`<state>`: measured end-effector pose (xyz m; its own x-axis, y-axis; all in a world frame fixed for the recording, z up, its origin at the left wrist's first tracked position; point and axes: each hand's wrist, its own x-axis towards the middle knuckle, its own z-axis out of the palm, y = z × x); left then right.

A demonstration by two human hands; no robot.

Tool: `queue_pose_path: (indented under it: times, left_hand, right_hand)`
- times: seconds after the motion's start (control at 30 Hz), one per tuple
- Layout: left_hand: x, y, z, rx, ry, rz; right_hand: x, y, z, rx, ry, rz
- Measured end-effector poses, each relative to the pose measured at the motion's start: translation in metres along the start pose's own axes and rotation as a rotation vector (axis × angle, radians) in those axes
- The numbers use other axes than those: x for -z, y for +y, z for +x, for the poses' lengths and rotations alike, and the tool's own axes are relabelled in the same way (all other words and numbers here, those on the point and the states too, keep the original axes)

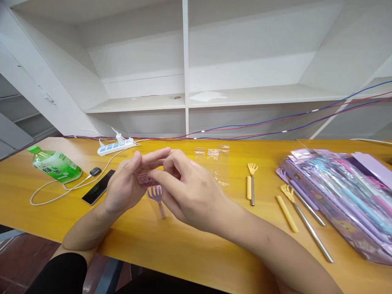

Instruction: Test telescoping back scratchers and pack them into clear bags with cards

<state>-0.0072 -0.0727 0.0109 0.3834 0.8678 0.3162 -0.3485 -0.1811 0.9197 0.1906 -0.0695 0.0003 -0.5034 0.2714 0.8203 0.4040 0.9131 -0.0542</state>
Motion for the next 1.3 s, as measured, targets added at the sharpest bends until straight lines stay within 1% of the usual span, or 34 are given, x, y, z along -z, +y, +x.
queue_pose_path:
  times: [0.13,0.2,0.27,0.4,0.43,0.53,0.6,0.67,0.73,0.8,0.97,1.03,1.17,1.3]
  left_hand:
    - [-0.001,-0.001,0.0,-0.054,0.009,0.028]
    - [-0.002,-0.002,0.0,-0.056,0.021,0.038]
    - [-0.001,-0.005,0.0,-0.043,0.024,0.036]
    - [0.002,-0.012,0.001,-0.023,-0.014,-0.005]
    - [0.003,-0.013,0.001,-0.013,-0.023,-0.014]
    - [0.006,-0.017,0.003,0.049,-0.044,-0.01]
    - [0.008,-0.019,0.004,0.081,-0.072,0.011]
    - [0.01,-0.019,0.003,0.068,-0.123,0.03]
    - [0.011,-0.018,0.003,0.035,-0.191,0.039]
    - [0.012,-0.017,0.004,0.036,-0.233,0.068]
    - [0.017,-0.013,0.012,0.14,-0.201,0.263]
    - [0.019,-0.014,0.016,0.16,-0.201,0.298]
    - [0.019,-0.017,0.021,0.18,-0.162,0.286]
    - [0.021,-0.019,0.023,0.184,-0.136,0.256]
  right_hand:
    - [-0.001,-0.001,0.0,0.023,0.023,0.013]
    - [-0.001,0.0,0.001,0.021,0.017,-0.003]
    - [-0.001,0.001,0.001,0.006,0.028,-0.007]
    - [0.002,0.003,0.001,-0.089,0.153,0.043]
    - [0.002,0.003,0.001,-0.102,0.158,0.043]
    - [0.005,0.004,0.003,-0.109,0.117,0.026]
    - [0.006,0.004,0.004,-0.12,0.102,0.05]
    - [0.006,0.005,0.005,-0.12,0.105,0.065]
    - [0.006,0.008,0.005,-0.112,0.148,0.043]
    - [0.006,0.014,0.005,-0.113,0.204,0.005]
    - [0.009,0.032,0.007,-0.118,0.248,-0.05]
    - [0.01,0.037,0.008,-0.115,0.255,-0.063]
    - [0.012,0.039,0.008,-0.094,0.243,-0.059]
    - [0.017,0.036,0.007,-0.05,0.167,-0.066]
